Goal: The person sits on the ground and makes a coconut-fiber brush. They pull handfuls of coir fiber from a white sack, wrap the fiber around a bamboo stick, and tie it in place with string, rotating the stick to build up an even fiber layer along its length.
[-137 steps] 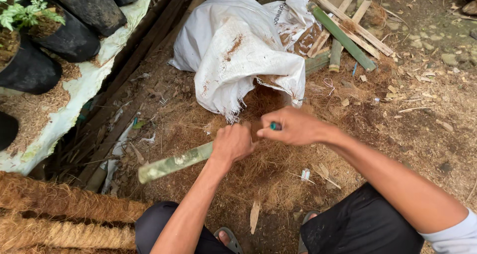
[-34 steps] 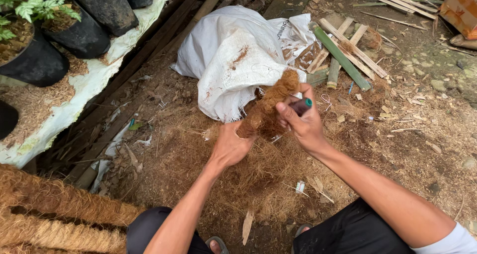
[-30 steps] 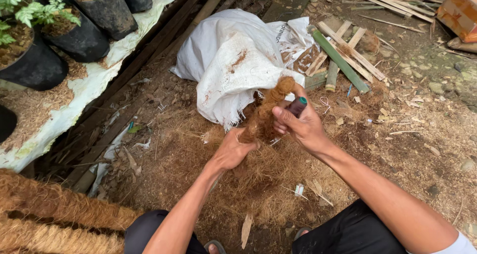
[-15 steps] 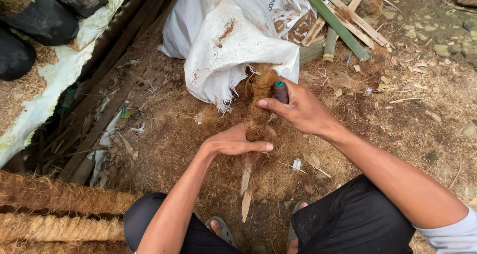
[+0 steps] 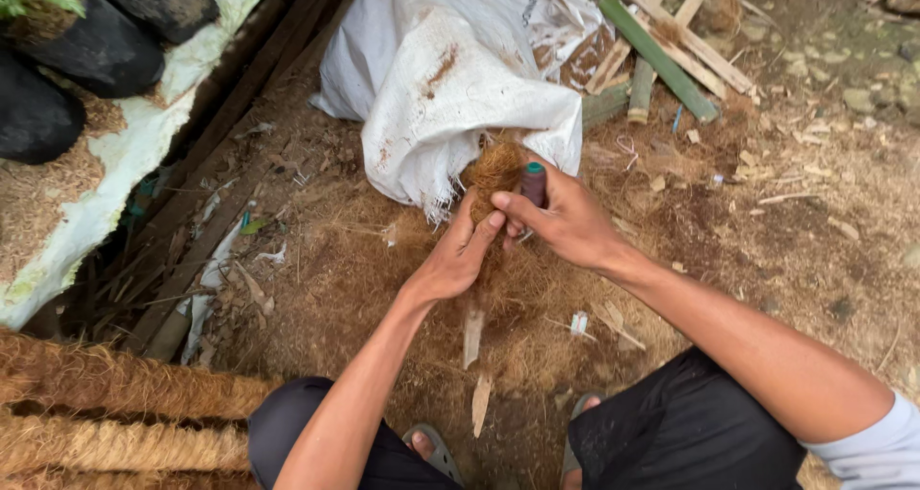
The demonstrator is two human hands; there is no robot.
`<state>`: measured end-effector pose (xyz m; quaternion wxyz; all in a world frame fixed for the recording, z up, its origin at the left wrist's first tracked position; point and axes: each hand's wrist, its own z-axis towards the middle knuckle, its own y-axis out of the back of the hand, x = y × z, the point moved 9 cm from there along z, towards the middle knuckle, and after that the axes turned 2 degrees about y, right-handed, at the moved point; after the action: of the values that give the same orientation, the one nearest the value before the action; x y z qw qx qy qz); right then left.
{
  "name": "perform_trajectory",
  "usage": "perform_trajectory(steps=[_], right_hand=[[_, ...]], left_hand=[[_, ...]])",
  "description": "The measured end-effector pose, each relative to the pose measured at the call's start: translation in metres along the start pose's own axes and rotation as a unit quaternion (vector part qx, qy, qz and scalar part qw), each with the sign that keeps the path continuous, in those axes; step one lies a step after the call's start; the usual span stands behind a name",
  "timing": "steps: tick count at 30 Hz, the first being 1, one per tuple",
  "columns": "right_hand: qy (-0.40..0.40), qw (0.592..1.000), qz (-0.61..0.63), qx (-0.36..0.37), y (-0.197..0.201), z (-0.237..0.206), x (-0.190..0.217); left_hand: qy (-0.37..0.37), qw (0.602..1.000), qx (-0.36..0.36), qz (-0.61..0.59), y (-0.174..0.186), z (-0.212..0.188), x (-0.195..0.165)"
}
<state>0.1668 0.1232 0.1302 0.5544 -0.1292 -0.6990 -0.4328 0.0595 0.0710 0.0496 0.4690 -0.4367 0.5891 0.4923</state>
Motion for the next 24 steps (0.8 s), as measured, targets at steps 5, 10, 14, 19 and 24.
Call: perform_trajectory(steps=[5, 10, 14, 19, 24], right_hand=[[0.147, 0.956, 0.253, 0.025, 0.002, 0.005, 0.022], [0.172, 0.959, 0.225, 0.022, 0.001, 0.008, 0.012], [0.172, 0.963, 0.206, 0.029, -0.005, 0.01, 0.006], [0.145, 0.964, 0.214, 0.057, -0.014, 0.011, -0.003], [0.088, 0.914, 0.385, 0.097, -0.022, 0.015, -0.014]], left_hand=[[-0.127, 0.986, -0.057, -0.096, 0.013, -0.005, -0.028], [-0.119, 0.972, -0.005, -0.204, 0.008, -0.007, -0.032], [-0.133, 0.952, 0.027, -0.275, 0.007, -0.011, -0.039], [-0.119, 0.956, 0.031, -0.268, 0.008, -0.014, -0.039], [-0.106, 0.959, 0.041, -0.258, 0.005, -0.017, -0.039]])
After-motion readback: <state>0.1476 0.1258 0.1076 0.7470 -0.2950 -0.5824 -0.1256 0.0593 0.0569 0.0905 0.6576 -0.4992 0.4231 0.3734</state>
